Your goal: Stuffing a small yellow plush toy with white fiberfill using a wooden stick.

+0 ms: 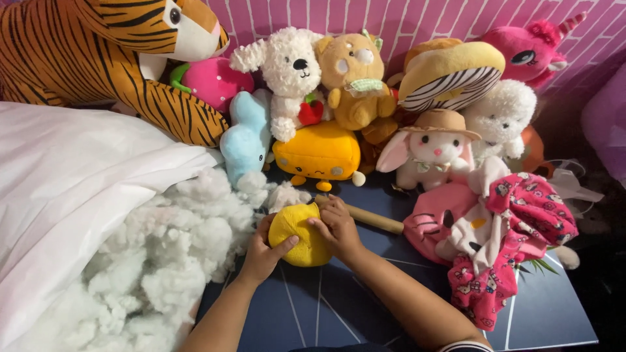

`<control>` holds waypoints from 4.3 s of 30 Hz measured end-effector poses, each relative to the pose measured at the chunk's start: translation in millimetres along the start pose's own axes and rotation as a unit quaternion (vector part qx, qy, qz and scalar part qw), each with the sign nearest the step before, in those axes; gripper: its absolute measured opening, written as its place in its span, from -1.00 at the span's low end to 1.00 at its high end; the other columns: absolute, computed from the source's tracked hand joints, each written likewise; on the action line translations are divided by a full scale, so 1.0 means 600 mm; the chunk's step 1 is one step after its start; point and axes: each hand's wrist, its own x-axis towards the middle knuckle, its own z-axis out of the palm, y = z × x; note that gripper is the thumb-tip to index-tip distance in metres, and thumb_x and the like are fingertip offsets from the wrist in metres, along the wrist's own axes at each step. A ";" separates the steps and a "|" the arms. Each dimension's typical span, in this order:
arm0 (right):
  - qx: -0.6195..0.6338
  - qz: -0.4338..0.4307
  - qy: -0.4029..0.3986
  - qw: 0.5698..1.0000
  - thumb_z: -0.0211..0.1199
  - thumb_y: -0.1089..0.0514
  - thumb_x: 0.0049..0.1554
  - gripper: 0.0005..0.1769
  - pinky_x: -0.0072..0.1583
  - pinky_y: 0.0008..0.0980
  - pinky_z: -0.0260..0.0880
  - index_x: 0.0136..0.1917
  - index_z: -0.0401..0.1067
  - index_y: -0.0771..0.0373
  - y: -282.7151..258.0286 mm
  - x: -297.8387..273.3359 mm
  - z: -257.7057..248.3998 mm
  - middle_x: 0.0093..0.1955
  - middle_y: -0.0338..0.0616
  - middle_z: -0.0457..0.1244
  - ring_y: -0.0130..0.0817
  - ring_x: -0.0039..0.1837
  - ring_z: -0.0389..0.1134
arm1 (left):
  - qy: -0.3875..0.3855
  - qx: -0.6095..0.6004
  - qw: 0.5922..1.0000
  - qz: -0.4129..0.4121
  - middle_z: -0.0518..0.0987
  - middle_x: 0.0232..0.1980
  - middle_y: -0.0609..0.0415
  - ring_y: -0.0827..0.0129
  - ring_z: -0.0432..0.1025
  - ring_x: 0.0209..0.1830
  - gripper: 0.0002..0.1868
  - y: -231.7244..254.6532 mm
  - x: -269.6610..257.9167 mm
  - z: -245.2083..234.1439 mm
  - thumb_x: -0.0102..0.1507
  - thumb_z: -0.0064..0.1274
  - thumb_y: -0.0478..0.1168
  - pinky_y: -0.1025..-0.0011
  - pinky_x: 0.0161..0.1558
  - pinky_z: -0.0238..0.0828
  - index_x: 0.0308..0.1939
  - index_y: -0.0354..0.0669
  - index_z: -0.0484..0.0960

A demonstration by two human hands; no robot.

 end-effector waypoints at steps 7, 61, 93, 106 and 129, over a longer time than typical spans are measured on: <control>0.164 0.104 -0.151 0.969 0.42 0.10 0.15 -0.35 0.45 0.14 0.13 0.44 0.33 0.28 -0.095 0.066 -0.054 0.36 0.06 0.21 0.04 0.48 0.21 | -0.037 -0.016 0.998 -0.038 0.54 -0.14 -0.01 0.29 0.50 -0.14 -0.44 0.012 0.005 -0.006 0.20 0.33 -0.08 0.30 -0.16 0.55 0.21 -0.13 0.50; 0.217 0.082 -0.059 0.971 0.77 0.23 -0.32 0.05 0.39 0.15 0.26 0.37 0.30 0.25 -0.036 0.024 -0.048 0.33 0.06 0.30 0.02 0.40 0.31 | -0.068 0.051 0.972 0.220 0.58 0.15 -0.05 0.35 0.53 0.03 0.22 0.015 0.011 -0.024 -0.04 0.54 -0.07 0.23 0.07 0.50 0.59 -0.04 0.12; 0.211 -0.061 -0.160 0.962 0.49 -0.15 0.07 -0.29 0.32 -0.19 0.40 0.33 0.30 0.19 -0.062 0.027 -0.031 0.25 -0.08 0.34 -0.20 0.30 0.35 | -0.020 0.085 0.926 0.368 0.62 0.06 -0.15 0.13 0.59 0.04 -0.50 0.020 -0.015 -0.007 0.14 0.37 -0.19 0.27 0.07 0.63 0.09 -0.18 0.51; 0.249 -0.003 -0.070 0.966 0.52 0.15 0.06 -0.66 0.15 -0.11 0.40 0.03 0.50 0.33 0.009 -0.006 -0.007 -0.16 -0.10 0.40 -0.17 -0.07 0.40 | -0.010 0.001 0.957 0.288 0.57 0.17 -0.28 -0.06 0.57 0.07 -0.15 -0.075 0.011 -0.054 -0.06 0.49 -0.46 0.09 -0.09 0.64 0.26 -0.40 0.39; 0.070 -0.247 -0.097 0.962 0.48 -0.27 0.00 -0.17 0.22 0.09 0.31 0.34 0.31 0.22 -0.066 -0.040 0.023 0.25 0.09 0.37 0.05 0.12 0.42 | 0.033 0.483 0.794 0.369 0.53 0.30 0.08 0.10 0.47 0.21 -0.11 -0.034 -0.093 -0.100 0.04 0.41 0.07 0.03 0.18 0.44 0.38 -0.07 0.39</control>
